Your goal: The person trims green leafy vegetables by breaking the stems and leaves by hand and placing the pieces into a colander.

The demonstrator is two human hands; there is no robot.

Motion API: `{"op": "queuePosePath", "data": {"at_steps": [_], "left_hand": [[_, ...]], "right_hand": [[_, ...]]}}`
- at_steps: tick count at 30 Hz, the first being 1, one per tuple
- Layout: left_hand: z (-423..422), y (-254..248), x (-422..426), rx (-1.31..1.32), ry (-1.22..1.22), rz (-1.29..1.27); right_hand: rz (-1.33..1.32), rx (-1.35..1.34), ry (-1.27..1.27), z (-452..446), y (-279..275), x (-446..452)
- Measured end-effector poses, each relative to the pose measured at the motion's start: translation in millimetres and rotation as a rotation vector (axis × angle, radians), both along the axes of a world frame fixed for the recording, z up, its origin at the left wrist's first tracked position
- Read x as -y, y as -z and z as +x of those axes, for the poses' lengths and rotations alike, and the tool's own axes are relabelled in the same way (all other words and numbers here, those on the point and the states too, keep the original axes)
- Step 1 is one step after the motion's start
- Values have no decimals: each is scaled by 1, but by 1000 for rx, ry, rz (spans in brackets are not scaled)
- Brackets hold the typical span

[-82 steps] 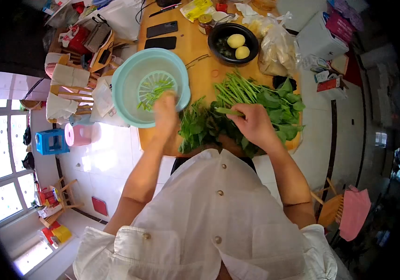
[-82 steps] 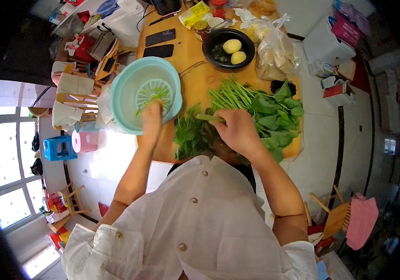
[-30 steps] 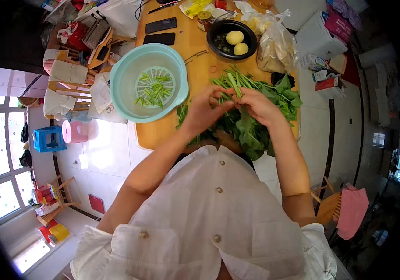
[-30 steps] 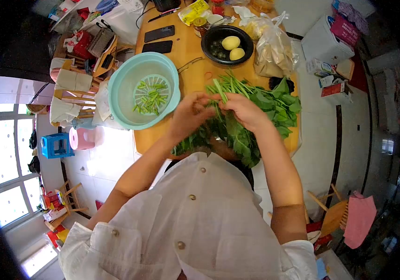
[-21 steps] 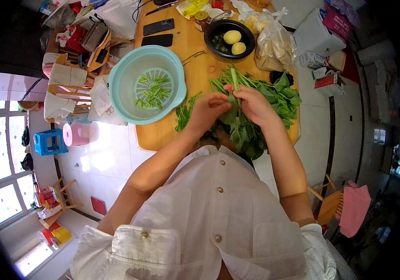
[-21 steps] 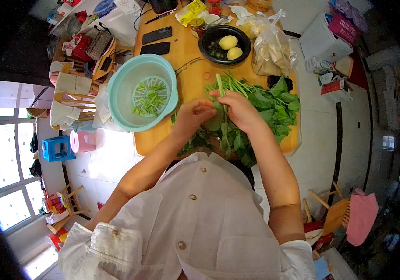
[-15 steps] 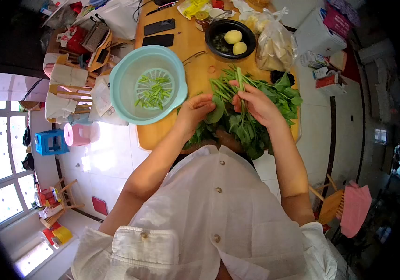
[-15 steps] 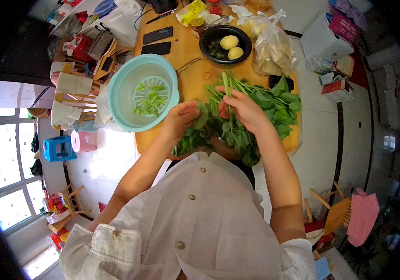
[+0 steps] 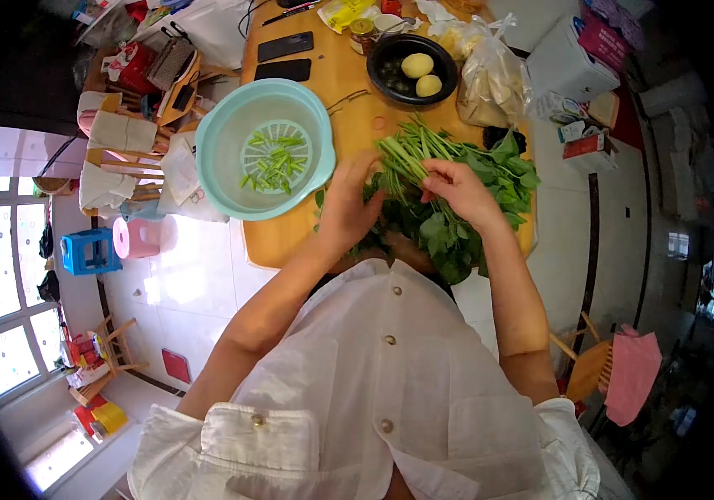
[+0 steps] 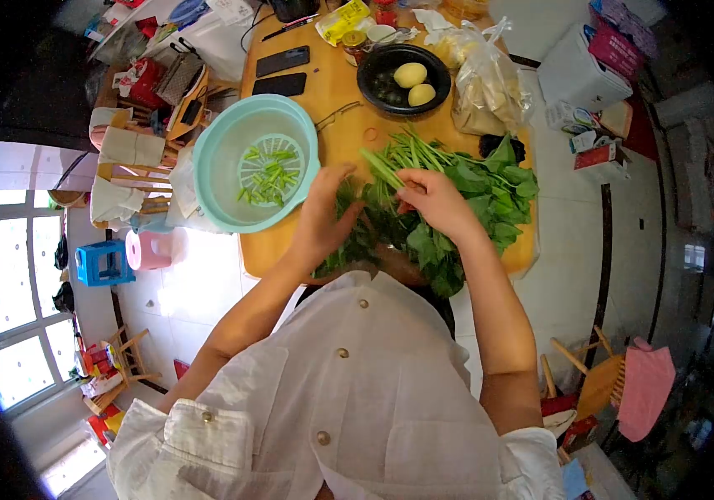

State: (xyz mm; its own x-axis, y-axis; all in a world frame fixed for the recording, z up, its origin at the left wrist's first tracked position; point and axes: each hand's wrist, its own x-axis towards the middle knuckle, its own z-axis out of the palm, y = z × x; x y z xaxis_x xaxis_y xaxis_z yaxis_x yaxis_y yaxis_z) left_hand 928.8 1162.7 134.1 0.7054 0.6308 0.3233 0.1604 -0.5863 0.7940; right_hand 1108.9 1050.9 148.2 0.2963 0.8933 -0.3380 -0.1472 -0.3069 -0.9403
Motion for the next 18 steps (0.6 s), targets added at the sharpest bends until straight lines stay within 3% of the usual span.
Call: {"op": "queuePosePath", "data": {"at_steps": [1,2,3,4,6,16,18], "left_hand": [[7,-20,0,-1,-2,1],[14,-40,-2,2,28,175],[19,-49,-4,5,57,350],[20,-46,-12,6,56,352],[18,-35,-28,-258,325,623],[11,-23,-18,-387,385,573],[11,-16,-13,-467,286,398]], "right_hand": [[-15,62,-33,-1,-1,0],[-31,124,-66,-2,-2,0],[-30,125,-66,-2,-6,0],[-51,164,-96,-2,-12,0],[-70,203,-125,-2,-23,0],[-129,380,-202,0,-34,13],[-104,419,-199,-1,-29,13]]}}
